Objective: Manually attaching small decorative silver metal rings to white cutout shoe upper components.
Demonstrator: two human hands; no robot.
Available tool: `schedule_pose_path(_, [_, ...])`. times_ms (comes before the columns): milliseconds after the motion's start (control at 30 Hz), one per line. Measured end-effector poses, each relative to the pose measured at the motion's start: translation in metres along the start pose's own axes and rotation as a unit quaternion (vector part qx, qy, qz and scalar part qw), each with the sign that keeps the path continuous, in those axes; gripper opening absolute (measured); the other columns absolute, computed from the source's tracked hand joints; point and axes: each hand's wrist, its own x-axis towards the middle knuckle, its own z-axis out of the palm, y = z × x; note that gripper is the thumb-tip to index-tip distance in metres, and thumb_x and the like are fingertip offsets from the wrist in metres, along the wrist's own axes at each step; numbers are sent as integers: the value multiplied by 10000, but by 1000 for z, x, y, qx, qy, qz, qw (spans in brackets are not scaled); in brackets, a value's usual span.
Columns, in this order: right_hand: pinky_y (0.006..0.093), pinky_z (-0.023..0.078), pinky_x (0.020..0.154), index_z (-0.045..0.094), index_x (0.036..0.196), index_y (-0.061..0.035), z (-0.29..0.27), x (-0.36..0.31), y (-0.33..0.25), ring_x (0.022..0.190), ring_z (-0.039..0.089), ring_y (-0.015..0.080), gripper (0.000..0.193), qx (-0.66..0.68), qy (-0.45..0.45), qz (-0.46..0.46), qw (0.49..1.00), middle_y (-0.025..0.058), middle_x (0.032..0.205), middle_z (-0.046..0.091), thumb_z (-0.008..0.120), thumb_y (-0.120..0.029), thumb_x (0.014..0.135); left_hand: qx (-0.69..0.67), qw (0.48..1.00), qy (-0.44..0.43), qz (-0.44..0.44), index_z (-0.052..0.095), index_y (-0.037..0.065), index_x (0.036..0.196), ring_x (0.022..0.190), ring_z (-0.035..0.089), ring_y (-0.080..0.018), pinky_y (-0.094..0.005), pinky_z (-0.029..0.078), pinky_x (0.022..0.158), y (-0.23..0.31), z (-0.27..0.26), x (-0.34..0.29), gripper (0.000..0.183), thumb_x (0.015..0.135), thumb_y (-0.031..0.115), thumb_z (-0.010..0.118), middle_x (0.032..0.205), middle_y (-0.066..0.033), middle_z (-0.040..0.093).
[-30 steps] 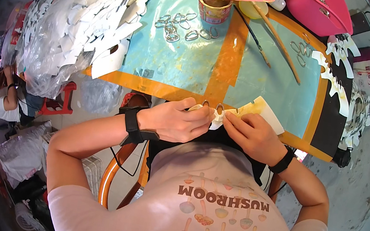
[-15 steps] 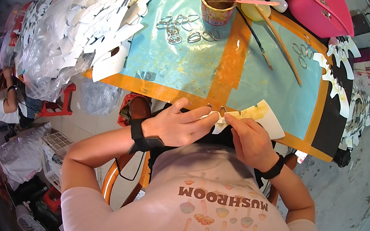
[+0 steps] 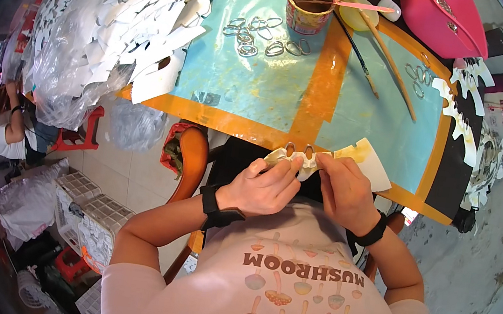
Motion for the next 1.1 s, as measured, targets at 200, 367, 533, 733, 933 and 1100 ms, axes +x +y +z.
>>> schedule_pose_path(200, [366, 508, 649, 634, 1168, -5, -3, 4, -1, 763, 604, 283, 356, 12, -11, 16, 1000, 115, 867, 627, 668, 46, 817, -24, 999, 7, -20, 649, 103, 937, 1068, 585, -147, -342, 332, 890, 1, 4, -2, 137, 808, 147, 669, 1197, -65, 704])
schedule_pose_path(367, [364, 500, 625, 654, 1161, -47, -6, 21, -4, 717, 614, 272, 320, 75, -6, 124, 989, 98, 852, 617, 678, 2, 845, -60, 997, 15, -46, 680, 82, 1054, 1089, 595, -163, -343, 335, 887, -1, 5, -2, 257, 803, 132, 664, 1204, -57, 700])
schedule_pose_path(533, [351, 492, 587, 659, 1085, -51, 2, 26, -6, 695, 636, 265, 236, 19, -9, 106, 994, 91, 849, 618, 686, -23, 852, -113, 990, 29, -74, 692, 59, 1075, 1106, 601, -187, -353, 359, 858, 1, 4, -3, 308, 770, 72, 656, 1196, -54, 702])
schedule_pose_path(733, [300, 476, 553, 657, 968, -27, -7, 25, -11, 619, 625, 210, 141, 159, 2, 182, 970, 87, 834, 654, 684, 9, 834, -395, 876, 124, -249, 625, -25, 1150, 1107, 592, -342, -442, 423, 946, -6, -9, 10, 405, 766, 99, 651, 1247, -205, 611])
schedule_pose_path(933, [268, 448, 535, 678, 957, -8, -31, 28, -30, 583, 583, 144, 140, 197, 72, 201, 957, 87, 836, 667, 667, 59, 834, -589, 701, 106, -388, 595, -27, 1258, 1099, 570, -198, -322, 397, 934, -20, -37, 45, 628, 869, 463, 655, 1207, -125, 616])
schedule_pose_path(1100, [262, 440, 532, 684, 970, -3, -48, 29, -39, 583, 579, 132, 153, 216, 67, 140, 964, 88, 832, 663, 675, 64, 833, -577, 721, -103, -370, 637, 9, 1200, 979, 579, -165, -299, 448, 857, -31, -47, 70, 610, 689, 216, 897, 1081, -68, 639])
